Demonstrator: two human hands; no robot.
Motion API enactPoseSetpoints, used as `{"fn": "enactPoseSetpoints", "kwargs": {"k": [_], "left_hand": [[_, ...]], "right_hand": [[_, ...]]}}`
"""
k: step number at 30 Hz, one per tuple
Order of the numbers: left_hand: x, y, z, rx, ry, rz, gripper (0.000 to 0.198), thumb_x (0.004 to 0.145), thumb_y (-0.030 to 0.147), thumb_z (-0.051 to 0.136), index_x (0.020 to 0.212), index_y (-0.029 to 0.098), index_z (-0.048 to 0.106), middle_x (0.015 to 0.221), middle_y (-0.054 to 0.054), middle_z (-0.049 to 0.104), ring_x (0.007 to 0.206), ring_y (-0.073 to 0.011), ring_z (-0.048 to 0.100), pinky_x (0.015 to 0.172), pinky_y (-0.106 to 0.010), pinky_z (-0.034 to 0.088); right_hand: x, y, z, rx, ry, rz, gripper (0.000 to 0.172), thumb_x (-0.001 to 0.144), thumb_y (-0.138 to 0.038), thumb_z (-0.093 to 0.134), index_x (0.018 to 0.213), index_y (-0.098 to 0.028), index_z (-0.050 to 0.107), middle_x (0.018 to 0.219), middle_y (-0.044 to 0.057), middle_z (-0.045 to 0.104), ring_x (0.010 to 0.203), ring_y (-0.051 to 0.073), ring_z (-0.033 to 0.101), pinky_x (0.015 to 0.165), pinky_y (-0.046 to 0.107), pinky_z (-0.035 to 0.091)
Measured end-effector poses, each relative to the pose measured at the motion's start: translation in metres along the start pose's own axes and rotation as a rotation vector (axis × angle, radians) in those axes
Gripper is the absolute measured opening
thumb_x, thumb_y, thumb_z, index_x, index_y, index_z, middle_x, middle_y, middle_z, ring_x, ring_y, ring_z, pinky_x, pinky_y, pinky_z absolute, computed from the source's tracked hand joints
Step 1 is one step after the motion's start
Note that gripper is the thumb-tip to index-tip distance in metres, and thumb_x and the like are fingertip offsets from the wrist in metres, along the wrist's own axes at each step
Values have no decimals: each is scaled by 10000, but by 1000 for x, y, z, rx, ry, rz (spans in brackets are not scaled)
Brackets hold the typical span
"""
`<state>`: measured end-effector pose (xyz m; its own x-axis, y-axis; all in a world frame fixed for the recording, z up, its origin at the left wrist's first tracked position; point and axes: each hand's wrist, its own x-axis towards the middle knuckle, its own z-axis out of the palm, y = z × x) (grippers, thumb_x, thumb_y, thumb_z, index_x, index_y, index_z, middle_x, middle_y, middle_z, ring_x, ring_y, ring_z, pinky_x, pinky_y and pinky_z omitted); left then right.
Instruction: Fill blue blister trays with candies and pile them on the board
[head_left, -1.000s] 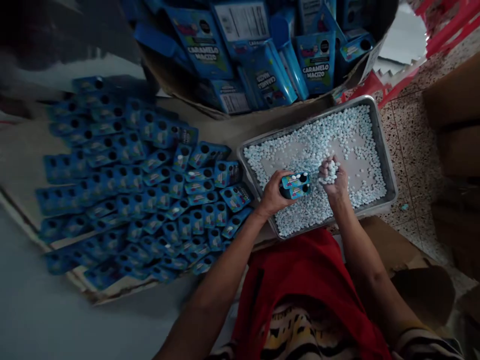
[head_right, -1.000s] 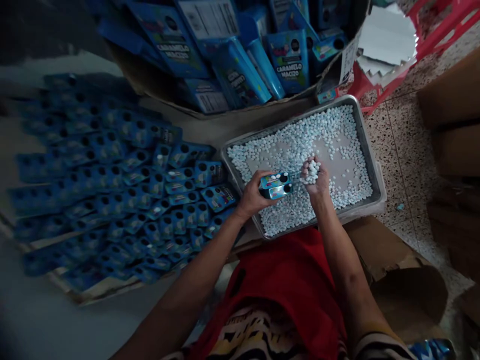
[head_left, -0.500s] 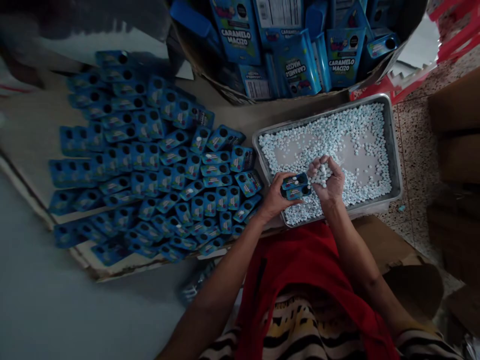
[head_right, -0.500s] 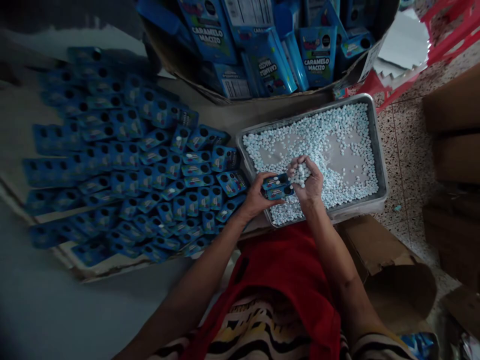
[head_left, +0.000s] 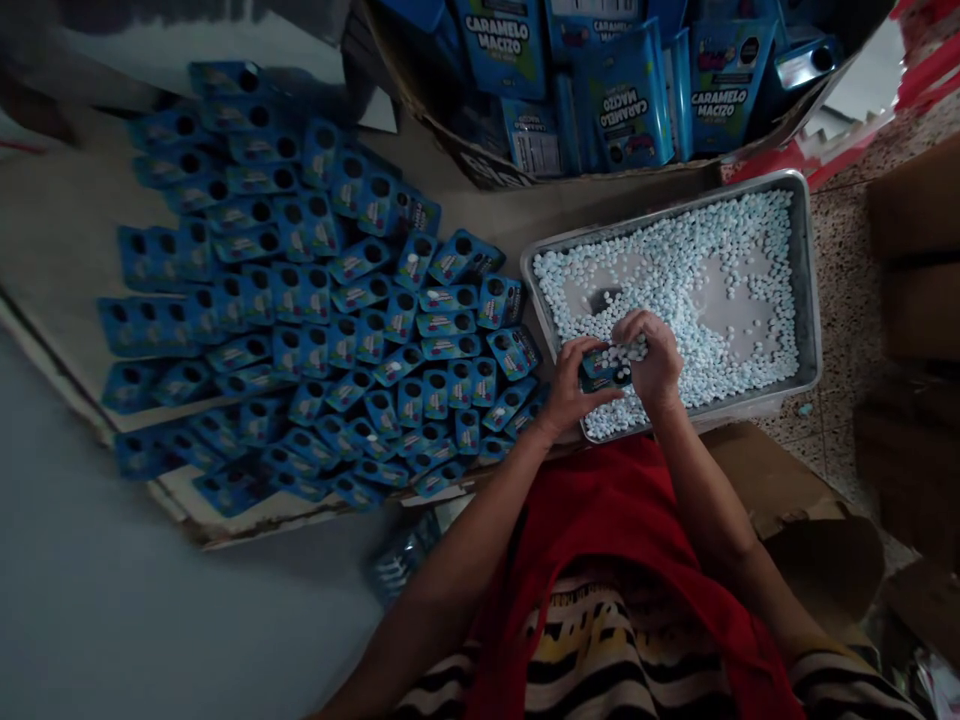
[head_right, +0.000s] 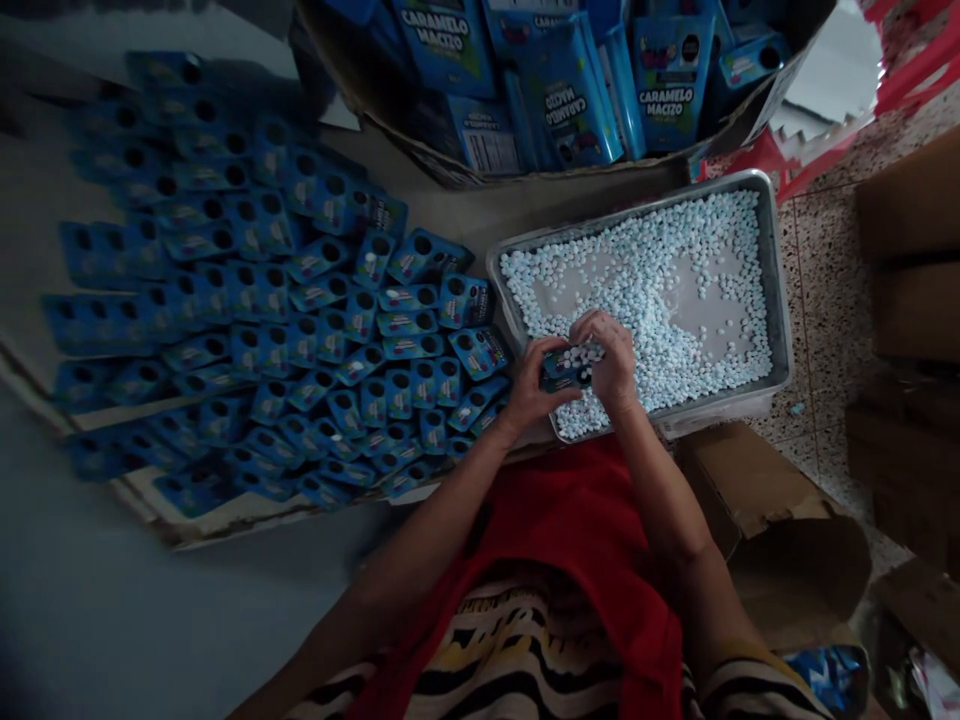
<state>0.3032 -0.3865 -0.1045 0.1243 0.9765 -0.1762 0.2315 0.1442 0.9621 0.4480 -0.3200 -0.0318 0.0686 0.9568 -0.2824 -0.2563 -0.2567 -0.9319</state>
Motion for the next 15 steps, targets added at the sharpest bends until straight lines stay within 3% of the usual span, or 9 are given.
{"fn": "enactPoseSetpoints", "kwargs": {"k": [3, 6, 9, 11, 12, 15], "left_hand": [[6, 1, -4, -64, 10, -87, 508, 917, 594, 798, 1251, 230, 680, 1275, -96, 710, 1261, -277, 670, 1142, -448, 534], [13, -3, -5, -106, 11, -140, 499, 902, 580, 813, 1244, 232, 705, 1160, -60, 754, 1119, -250, 717, 1028, -394, 584], [20, -1, -6, -69, 28, -118, 477, 896, 564, 818, 1220, 224, 733, 1131, -61, 771, 1064, -253, 725, 1008, -409, 590], [25, 8, -9, 20, 38, -54, 429, 913, 521, 815, 1220, 230, 746, 1166, -75, 774, 1101, -270, 717, 1043, -437, 574], [28, 14, -11, 77, 27, -5, 414, 914, 496, 826, 1231, 239, 751, 1191, -80, 774, 1137, -283, 707, 1068, -451, 561], [44, 32, -19, 228, -21, 132, 441, 894, 450, 865, 1284, 279, 751, 1275, -90, 762, 1254, -323, 661, 1156, -488, 506]], "right_hand": [[-1, 2, 1, -6, -27, -39, 469, 934, -620, 633, 632, -263, 592, 678, 18, 535, 725, 202, 573, 781, 371, 487], [-6, 6, 5, -38, -52, -58, 453, 947, -591, 617, 633, -266, 640, 687, 30, 583, 749, 218, 596, 812, 390, 502], [-14, 5, 5, -119, -110, -72, 440, 997, -561, 554, 693, -275, 693, 775, 33, 687, 889, 250, 686, 1051, 460, 512], [-19, 0, -5, -227, -152, -106, 438, 1030, -568, 497, 814, -292, 759, 1040, 42, 783, 1183, 283, 709, 1253, 506, 409], [-20, -3, -15, -300, -147, -133, 454, 1041, -591, 459, 913, -305, 787, 1230, 44, 778, 1342, 292, 660, 1307, 516, 363], [-27, -6, -62, -638, 30, -166, 534, 1039, -667, 411, 1284, -325, 740, 1618, 76, 570, 1568, 299, 489, 1317, 564, 366]]}}
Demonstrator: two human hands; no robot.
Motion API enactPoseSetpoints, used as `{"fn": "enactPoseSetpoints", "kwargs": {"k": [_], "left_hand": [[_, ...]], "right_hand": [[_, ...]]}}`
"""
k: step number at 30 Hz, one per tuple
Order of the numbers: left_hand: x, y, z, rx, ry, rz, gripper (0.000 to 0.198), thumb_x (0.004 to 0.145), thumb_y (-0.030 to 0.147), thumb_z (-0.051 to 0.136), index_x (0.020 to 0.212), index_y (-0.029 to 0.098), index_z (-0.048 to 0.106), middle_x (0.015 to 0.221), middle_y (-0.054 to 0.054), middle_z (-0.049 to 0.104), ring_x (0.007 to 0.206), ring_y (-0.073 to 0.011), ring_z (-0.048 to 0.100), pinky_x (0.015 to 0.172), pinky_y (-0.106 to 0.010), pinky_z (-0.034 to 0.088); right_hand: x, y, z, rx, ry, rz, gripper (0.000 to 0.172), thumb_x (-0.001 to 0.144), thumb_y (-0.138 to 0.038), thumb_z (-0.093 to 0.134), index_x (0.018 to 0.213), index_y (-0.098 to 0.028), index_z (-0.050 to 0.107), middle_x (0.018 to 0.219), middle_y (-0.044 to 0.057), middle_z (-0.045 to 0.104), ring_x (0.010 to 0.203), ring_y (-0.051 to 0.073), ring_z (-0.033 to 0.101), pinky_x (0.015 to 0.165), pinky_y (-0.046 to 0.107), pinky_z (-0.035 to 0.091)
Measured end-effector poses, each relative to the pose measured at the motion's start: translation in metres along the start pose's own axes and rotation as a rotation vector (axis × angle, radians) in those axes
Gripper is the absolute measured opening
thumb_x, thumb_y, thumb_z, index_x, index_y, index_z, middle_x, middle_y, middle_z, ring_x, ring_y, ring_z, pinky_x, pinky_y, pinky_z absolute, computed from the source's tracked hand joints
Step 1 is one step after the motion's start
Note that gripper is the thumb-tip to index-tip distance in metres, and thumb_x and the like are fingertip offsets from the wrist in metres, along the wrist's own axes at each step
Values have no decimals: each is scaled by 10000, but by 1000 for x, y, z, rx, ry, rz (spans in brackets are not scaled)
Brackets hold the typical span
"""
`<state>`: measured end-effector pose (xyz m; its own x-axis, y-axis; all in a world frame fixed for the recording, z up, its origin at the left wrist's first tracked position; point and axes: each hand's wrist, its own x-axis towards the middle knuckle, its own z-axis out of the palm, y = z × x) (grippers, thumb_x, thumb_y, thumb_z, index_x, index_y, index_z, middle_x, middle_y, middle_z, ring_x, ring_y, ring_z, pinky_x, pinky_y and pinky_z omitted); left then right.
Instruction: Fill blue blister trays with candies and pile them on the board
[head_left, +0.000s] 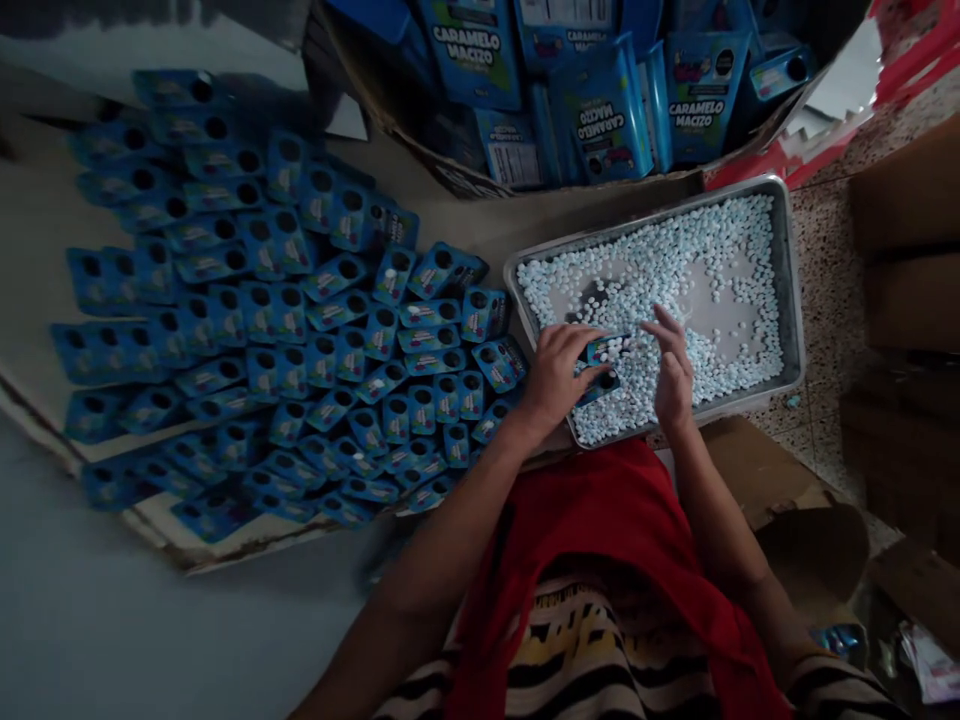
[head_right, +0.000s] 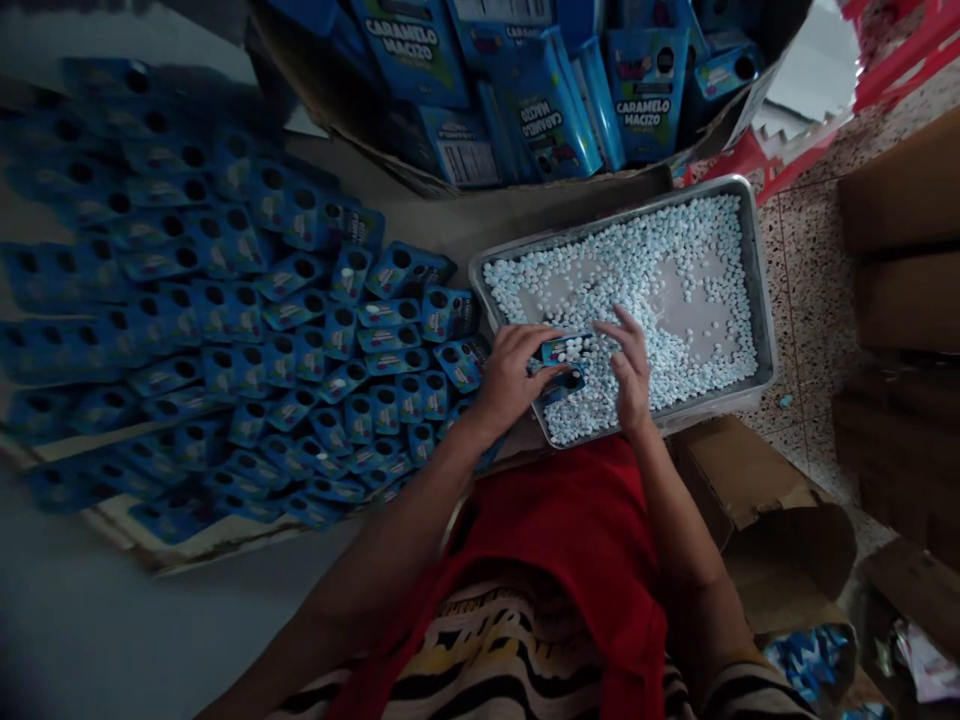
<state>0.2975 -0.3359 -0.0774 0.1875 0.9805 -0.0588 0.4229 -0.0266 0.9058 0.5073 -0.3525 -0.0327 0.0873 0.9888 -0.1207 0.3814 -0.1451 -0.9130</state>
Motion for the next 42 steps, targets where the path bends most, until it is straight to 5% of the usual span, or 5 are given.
{"fn": "enactPoseSetpoints", "kwargs": {"k": [6, 12, 18, 28, 42], "left_hand": [[34, -24, -2, -76, 39, -74, 481, 951, 600, 754, 1285, 257, 712, 1272, -103, 739, 1230, -319, 684, 1103, -463, 552], [40, -57, 3, -279, 38, -187, 645, 922, 747, 707, 1325, 247, 647, 1230, -80, 748, 1093, -262, 745, 982, -383, 615], [47, -41, -7, -294, -40, -131, 540, 951, 629, 745, 1338, 259, 673, 1356, -105, 724, 1245, -286, 719, 1063, -421, 611], [39, -3, -14, -78, -27, -94, 439, 928, 479, 831, 1304, 272, 740, 1269, -81, 763, 1220, -280, 701, 1098, -437, 569], [26, -24, -2, -479, -105, -125, 494, 954, 553, 779, 1307, 214, 713, 1343, -116, 755, 1243, -262, 724, 1106, -382, 567]], "right_hand": [[-17, 78, -22, -742, 48, 141, 892, 877, -755, 691, 1588, -242, 527, 1747, 241, 330, 1643, 464, 305, 1274, 740, 308], [48, 97, 20, -731, -76, 36, 663, 864, -566, 794, 1469, -319, 679, 1651, 147, 503, 1533, 443, 443, 1268, 664, 374], [103, 80, 14, -91, 177, 265, 390, 853, -554, 737, 1088, -243, 733, 1093, 74, 727, 1122, 292, 702, 1004, 478, 597], [75, -48, 31, 823, 98, 206, 481, 939, -673, 603, 720, -248, 554, 892, 48, 677, 901, 199, 687, 883, 389, 588], [48, 14, -18, 1347, 440, 1176, 269, 1109, -275, 473, 858, -225, 555, 693, -19, 630, 515, 67, 541, 455, 131, 471]]}}
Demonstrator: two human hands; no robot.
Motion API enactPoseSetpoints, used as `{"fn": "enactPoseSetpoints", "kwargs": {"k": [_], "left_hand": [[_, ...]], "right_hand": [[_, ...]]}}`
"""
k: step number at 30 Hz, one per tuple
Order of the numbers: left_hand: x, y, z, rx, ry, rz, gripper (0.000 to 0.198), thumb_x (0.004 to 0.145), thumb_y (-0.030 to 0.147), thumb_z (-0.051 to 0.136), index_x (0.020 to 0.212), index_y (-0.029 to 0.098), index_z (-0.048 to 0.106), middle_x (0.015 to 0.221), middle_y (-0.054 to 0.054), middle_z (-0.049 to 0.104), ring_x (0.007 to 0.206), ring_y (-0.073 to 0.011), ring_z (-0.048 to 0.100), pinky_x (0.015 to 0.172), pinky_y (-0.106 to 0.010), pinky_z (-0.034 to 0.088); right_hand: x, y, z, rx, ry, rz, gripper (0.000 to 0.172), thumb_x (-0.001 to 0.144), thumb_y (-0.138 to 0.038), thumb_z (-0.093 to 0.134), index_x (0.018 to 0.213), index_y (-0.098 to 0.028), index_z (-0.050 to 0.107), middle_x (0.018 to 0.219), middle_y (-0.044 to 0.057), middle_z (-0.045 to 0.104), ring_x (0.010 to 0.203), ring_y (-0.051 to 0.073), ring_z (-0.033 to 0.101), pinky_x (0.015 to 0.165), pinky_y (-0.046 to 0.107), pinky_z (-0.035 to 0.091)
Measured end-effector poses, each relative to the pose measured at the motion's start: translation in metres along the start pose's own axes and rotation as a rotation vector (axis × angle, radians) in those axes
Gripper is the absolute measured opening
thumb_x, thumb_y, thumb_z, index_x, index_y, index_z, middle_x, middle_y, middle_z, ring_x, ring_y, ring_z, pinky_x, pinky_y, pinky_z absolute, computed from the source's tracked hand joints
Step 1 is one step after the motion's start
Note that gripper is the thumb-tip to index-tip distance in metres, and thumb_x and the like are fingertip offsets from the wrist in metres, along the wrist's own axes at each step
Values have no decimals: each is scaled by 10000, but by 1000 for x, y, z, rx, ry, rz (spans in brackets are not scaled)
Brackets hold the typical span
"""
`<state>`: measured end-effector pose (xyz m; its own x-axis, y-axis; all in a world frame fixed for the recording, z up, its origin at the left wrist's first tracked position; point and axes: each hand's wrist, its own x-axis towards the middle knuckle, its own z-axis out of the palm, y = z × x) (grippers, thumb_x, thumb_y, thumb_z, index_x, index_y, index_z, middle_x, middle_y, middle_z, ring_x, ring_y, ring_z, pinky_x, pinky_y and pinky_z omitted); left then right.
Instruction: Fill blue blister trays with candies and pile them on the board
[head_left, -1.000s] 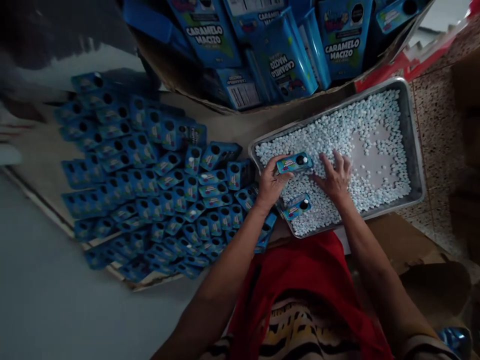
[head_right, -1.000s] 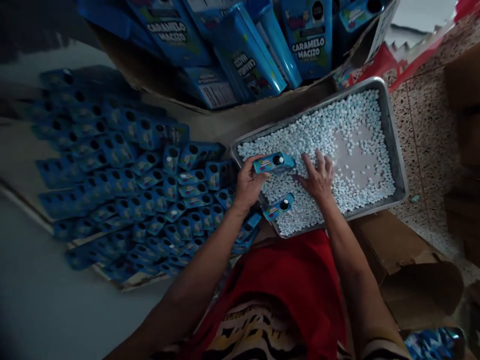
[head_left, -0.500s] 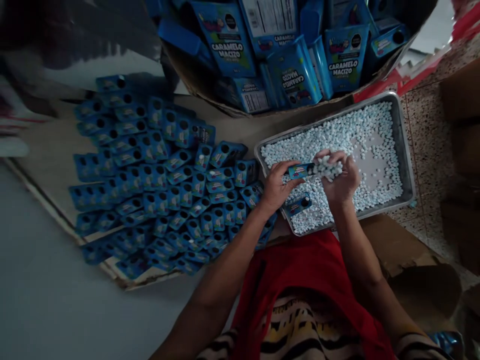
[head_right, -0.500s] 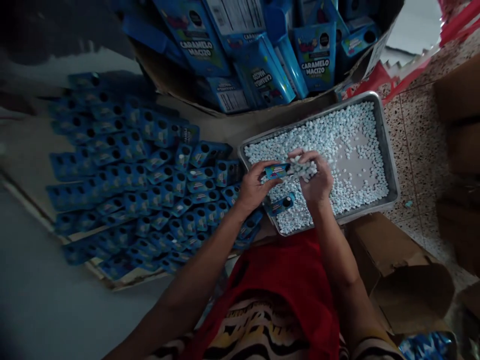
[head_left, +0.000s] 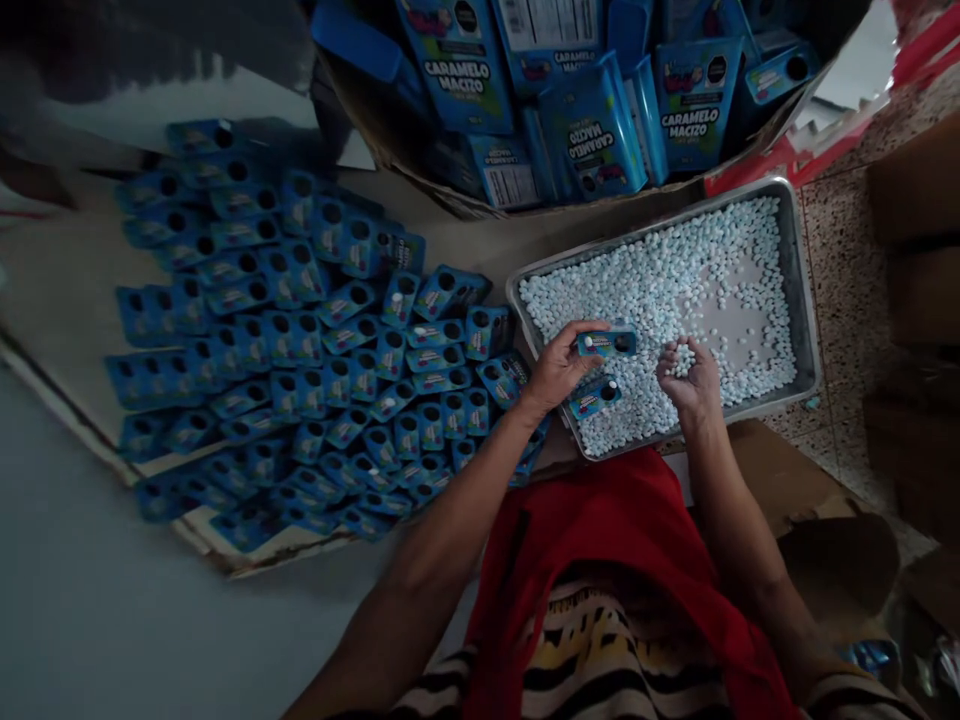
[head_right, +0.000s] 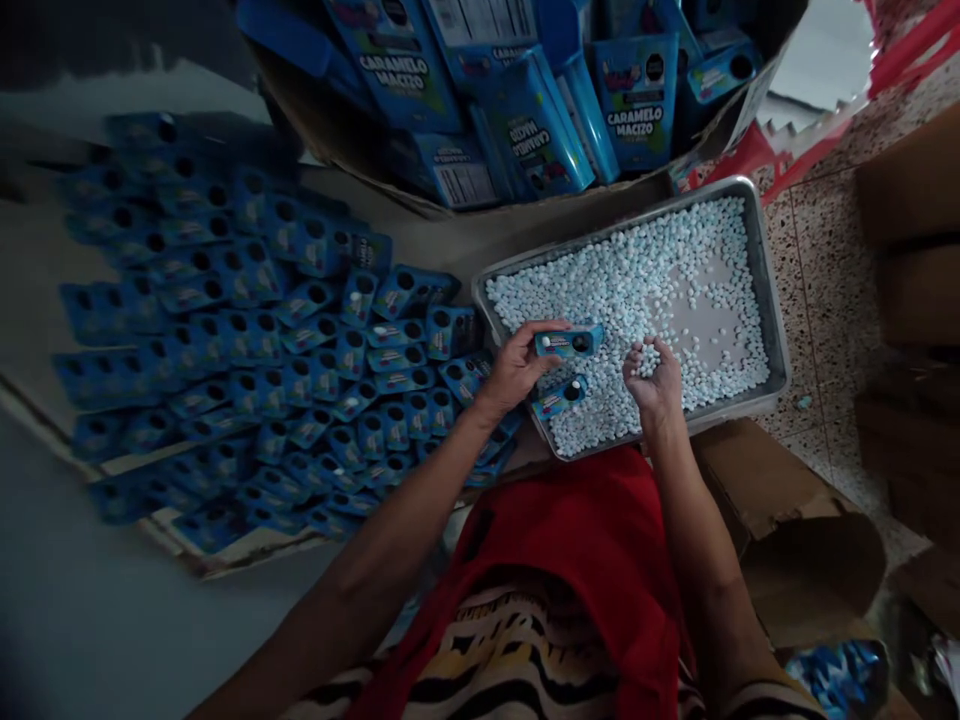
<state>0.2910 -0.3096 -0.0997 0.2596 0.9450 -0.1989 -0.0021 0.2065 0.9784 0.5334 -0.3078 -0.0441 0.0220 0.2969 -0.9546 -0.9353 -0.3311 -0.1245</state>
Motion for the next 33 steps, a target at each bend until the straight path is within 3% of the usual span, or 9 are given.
{"fn": "enactPoseSetpoints", "kwargs": {"k": [3, 8, 11, 14, 17, 19, 21, 28, 33], "left_hand": [[1, -2, 8, 35, -13, 8, 469, 960, 525, 778, 1306, 214, 722, 1308, -103, 760, 1224, -258, 726, 1100, -376, 571], [2, -3, 4, 199, -8, 55, 466, 967, 500, 779, 1344, 236, 710, 1379, -104, 733, 1346, -269, 679, 1215, -431, 513], [-27, -5, 3, 245, 135, 79, 677, 923, 564, 815, 1481, 247, 599, 1510, -143, 645, 1478, -291, 594, 1265, -445, 474], [-73, -11, 13, 335, 348, 86, 914, 756, 598, 950, 1481, 219, 543, 1486, -178, 622, 1448, -331, 604, 1236, -477, 502], [-102, -18, 30, 458, 333, 54, 699, 784, 539, 944, 1321, 209, 640, 1287, -134, 725, 1248, -309, 710, 1120, -466, 573], [-104, -20, 39, 481, 279, 59, 416, 916, 450, 844, 1231, 218, 700, 1173, -96, 772, 1129, -269, 749, 1033, -419, 599], [-96, -16, 43, 496, 261, 108, 275, 969, 378, 788, 1192, 225, 735, 1134, -83, 791, 1091, -252, 756, 1008, -399, 597], [-80, 20, 40, 608, 242, 190, 266, 913, 295, 842, 1154, 230, 749, 1079, -72, 797, 1033, -255, 750, 964, -391, 583], [-80, 31, 44, 646, 214, 193, 266, 910, 282, 839, 1147, 229, 731, 1065, -66, 788, 1022, -251, 742, 959, -386, 574]], "right_hand": [[-6, 6, -19, -43, -49, -16, 198, 1050, -268, 604, 864, -228, 551, 694, -35, 623, 524, 65, 545, 474, 130, 490], [-15, 15, -21, -67, -316, -65, 250, 1024, -316, 665, 821, -236, 543, 631, -69, 537, 484, 59, 464, 436, 140, 415], [-24, 23, -16, -95, -397, -114, 245, 1029, -323, 650, 815, -234, 568, 628, -70, 509, 461, 58, 384, 423, 153, 377], [-38, 38, -12, -184, -446, -215, 280, 980, -339, 703, 772, -235, 547, 681, -47, 525, 525, 78, 426, 481, 187, 425], [-50, 57, -8, -306, -498, -353, 371, 906, -418, 761, 710, -237, 503, 739, -15, 533, 663, 124, 534, 643, 264, 522], [-54, 68, -6, -390, -533, -432, 382, 876, -472, 767, 696, -239, 524, 760, -1, 540, 730, 154, 566, 736, 311, 535], [-54, 76, -5, -483, -561, -524, 369, 882, -498, 741, 689, -241, 559, 771, 12, 559, 771, 177, 580, 790, 337, 518], [-46, 89, -6, -702, -579, -979, 427, 988, -524, 601, 664, -247, 602, 750, 38, 612, 784, 211, 587, 789, 377, 462], [-43, 95, -11, -727, -531, -1134, 384, 1013, -517, 577, 742, -249, 625, 762, 33, 612, 800, 216, 615, 779, 384, 489]]}}
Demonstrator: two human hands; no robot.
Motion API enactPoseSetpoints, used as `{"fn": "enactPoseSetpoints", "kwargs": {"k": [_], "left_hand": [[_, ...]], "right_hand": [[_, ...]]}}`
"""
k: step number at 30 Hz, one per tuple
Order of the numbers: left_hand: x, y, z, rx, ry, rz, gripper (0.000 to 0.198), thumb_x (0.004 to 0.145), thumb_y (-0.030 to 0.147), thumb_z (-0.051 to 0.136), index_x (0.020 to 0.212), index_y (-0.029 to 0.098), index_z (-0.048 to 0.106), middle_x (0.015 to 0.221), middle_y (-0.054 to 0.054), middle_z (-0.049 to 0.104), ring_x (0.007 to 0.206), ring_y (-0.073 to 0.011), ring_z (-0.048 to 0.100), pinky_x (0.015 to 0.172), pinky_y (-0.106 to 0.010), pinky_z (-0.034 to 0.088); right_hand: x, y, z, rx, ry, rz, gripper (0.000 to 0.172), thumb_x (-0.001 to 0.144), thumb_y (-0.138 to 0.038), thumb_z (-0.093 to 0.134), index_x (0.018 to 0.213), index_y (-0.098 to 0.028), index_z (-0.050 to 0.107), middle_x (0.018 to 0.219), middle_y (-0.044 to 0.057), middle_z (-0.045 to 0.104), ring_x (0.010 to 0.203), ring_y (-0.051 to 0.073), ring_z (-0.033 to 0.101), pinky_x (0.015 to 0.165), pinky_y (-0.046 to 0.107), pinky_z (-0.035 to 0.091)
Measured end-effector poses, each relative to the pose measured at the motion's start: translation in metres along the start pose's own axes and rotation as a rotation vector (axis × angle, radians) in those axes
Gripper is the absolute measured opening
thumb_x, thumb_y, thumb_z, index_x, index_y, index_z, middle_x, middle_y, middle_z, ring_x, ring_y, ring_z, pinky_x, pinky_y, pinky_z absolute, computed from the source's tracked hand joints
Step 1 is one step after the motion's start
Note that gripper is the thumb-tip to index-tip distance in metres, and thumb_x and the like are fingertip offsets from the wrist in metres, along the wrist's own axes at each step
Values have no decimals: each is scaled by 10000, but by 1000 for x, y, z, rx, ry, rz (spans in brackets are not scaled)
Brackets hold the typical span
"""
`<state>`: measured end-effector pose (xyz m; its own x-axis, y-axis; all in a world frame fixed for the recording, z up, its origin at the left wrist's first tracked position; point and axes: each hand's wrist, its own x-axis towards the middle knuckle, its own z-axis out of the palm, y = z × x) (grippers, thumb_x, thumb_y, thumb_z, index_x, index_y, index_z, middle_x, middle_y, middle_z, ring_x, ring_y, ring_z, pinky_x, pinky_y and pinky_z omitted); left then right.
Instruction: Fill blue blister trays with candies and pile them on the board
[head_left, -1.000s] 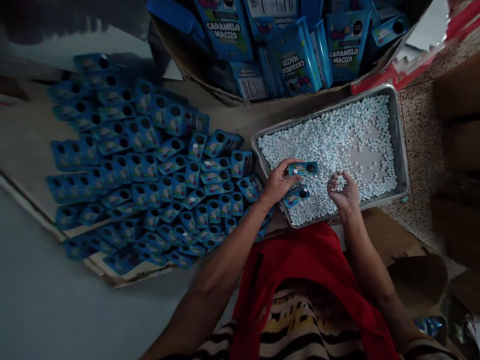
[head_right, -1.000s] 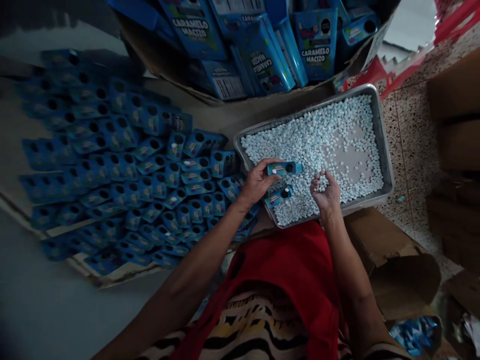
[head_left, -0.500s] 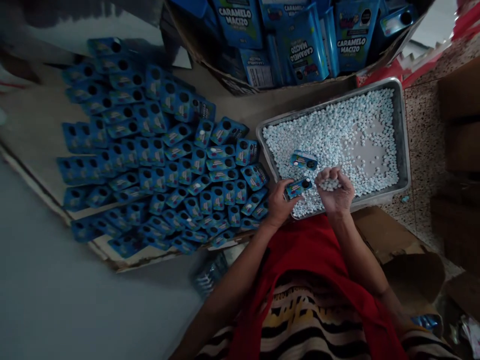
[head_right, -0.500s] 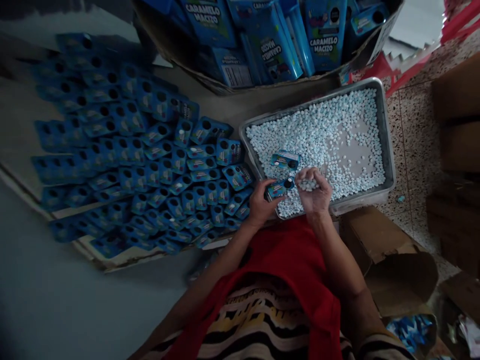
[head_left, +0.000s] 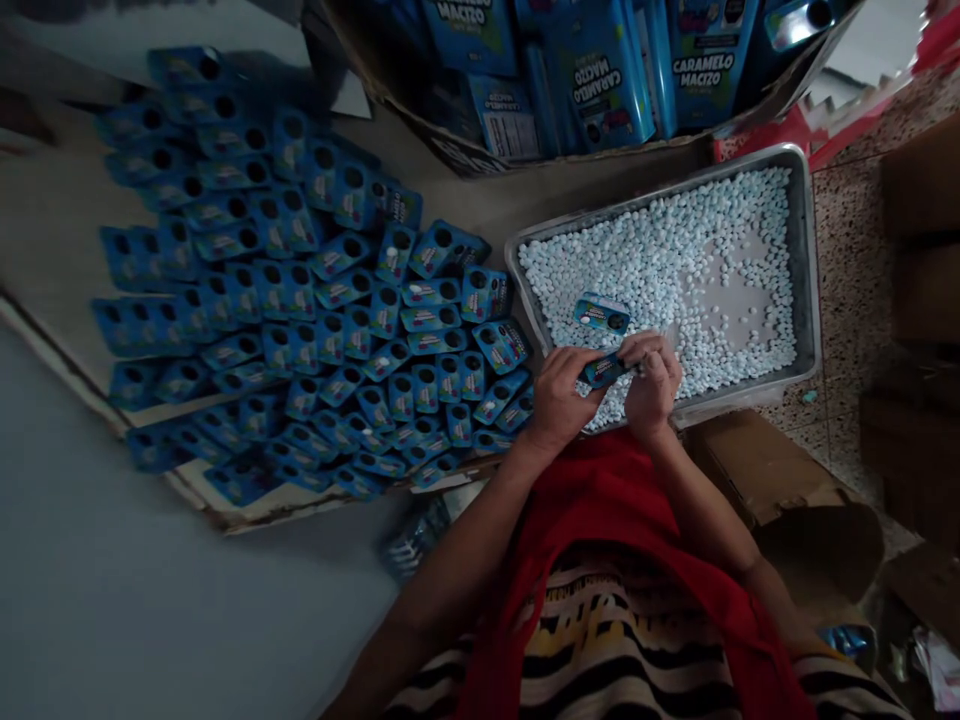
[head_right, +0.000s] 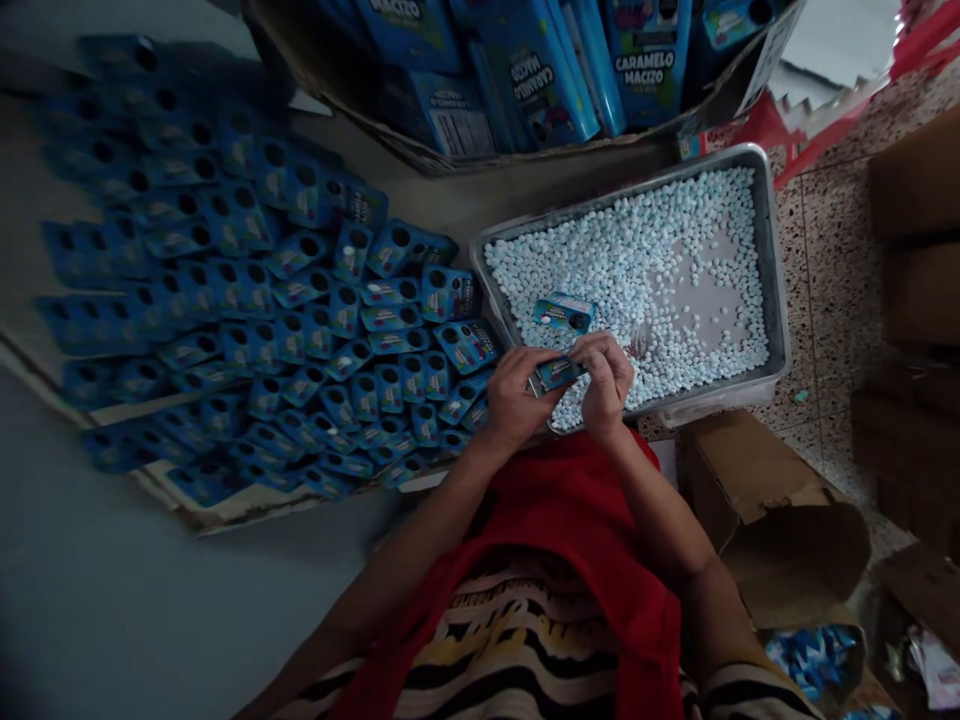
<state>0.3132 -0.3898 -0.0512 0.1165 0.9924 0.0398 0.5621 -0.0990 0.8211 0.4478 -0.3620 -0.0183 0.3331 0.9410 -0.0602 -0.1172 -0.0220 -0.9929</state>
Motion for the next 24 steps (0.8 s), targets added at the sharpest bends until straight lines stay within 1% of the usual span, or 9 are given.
{"fn": "enactPoseSetpoints", "kwargs": {"k": [4, 6, 9, 11, 13, 16, 19, 22, 24], "left_hand": [[-2, 4, 5, -18, -9, 15, 267, 903, 240, 830, 1149, 232, 727, 1072, -59, 790, 1024, -243, 741, 956, -378, 573], [-5, 5, 10, -69, 10, -30, 256, 895, 229, 826, 1131, 235, 728, 1081, -60, 788, 1041, -245, 742, 961, -380, 578], [-9, 3, 22, -207, 73, -216, 259, 881, 272, 839, 1110, 236, 722, 1109, -69, 785, 1082, -253, 746, 992, -396, 592], [-12, -1, 29, -354, 98, -338, 297, 868, 322, 856, 1118, 236, 718, 1162, -79, 790, 1152, -263, 750, 1063, -429, 588], [-16, -5, 34, -518, 90, -416, 343, 847, 360, 874, 1123, 236, 712, 1231, -89, 793, 1240, -275, 743, 1130, -469, 573], [-24, -10, 39, -683, 54, -465, 369, 811, 384, 898, 1083, 231, 700, 1253, -95, 800, 1308, -286, 730, 1157, -491, 570], [-32, -10, 40, -730, 35, -518, 381, 794, 367, 910, 1082, 228, 703, 1241, -95, 805, 1257, -278, 755, 1125, -471, 595], [-36, -7, 40, -716, 118, -576, 413, 788, 345, 915, 1112, 227, 688, 1279, -94, 792, 1239, -271, 759, 1094, -447, 613], [-36, -6, 40, -696, 138, -594, 421, 786, 341, 917, 1114, 225, 681, 1273, -89, 792, 1223, -269, 763, 1089, -439, 616]], "right_hand": [[-10, 4, 2, -87, 56, 28, 425, 1024, -648, 519, 891, -267, 653, 806, 30, 620, 785, 217, 614, 779, 395, 528], [-18, 2, 2, -62, 75, 88, 439, 1000, -713, 536, 1016, -299, 680, 889, 36, 657, 854, 229, 656, 839, 412, 558], [-27, -5, -10, 34, 2, 201, 476, 965, -752, 577, 1246, -380, 672, 1159, 59, 732, 1191, 277, 700, 1052, 485, 555], [-20, -7, -30, -35, -106, 211, 505, 984, -733, 554, 1354, -401, 639, 1412, 63, 694, 1439, 288, 603, 1205, 544, 478], [3, -2, -54, -305, -166, 139, 480, 1027, -679, 503, 1373, -379, 645, 1601, 63, 583, 1574, 290, 482, 1303, 595, 373], [67, 22, -78, -844, -244, -51, 501, 1043, -634, 503, 1388, -308, 664, 1733, 101, 432, 1660, 352, 334, 1334, 685, 252], [135, 59, -71, -1158, -566, -209, 708, 984, -717, 595, 1514, -247, 599, 1790, 138, 332, 1707, 432, 166, 1335, 731, 155], [171, 90, -54, -1212, -827, -288, 759, 964, -765, 603, 1502, -229, 609, 1767, 140, 375, 1681, 460, 201, 1327, 731, 153], [172, 100, -54, -1150, -866, -239, 680, 972, -749, 609, 1368, -201, 685, 1679, 155, 494, 1615, 446, 328, 1307, 688, 253]]}}
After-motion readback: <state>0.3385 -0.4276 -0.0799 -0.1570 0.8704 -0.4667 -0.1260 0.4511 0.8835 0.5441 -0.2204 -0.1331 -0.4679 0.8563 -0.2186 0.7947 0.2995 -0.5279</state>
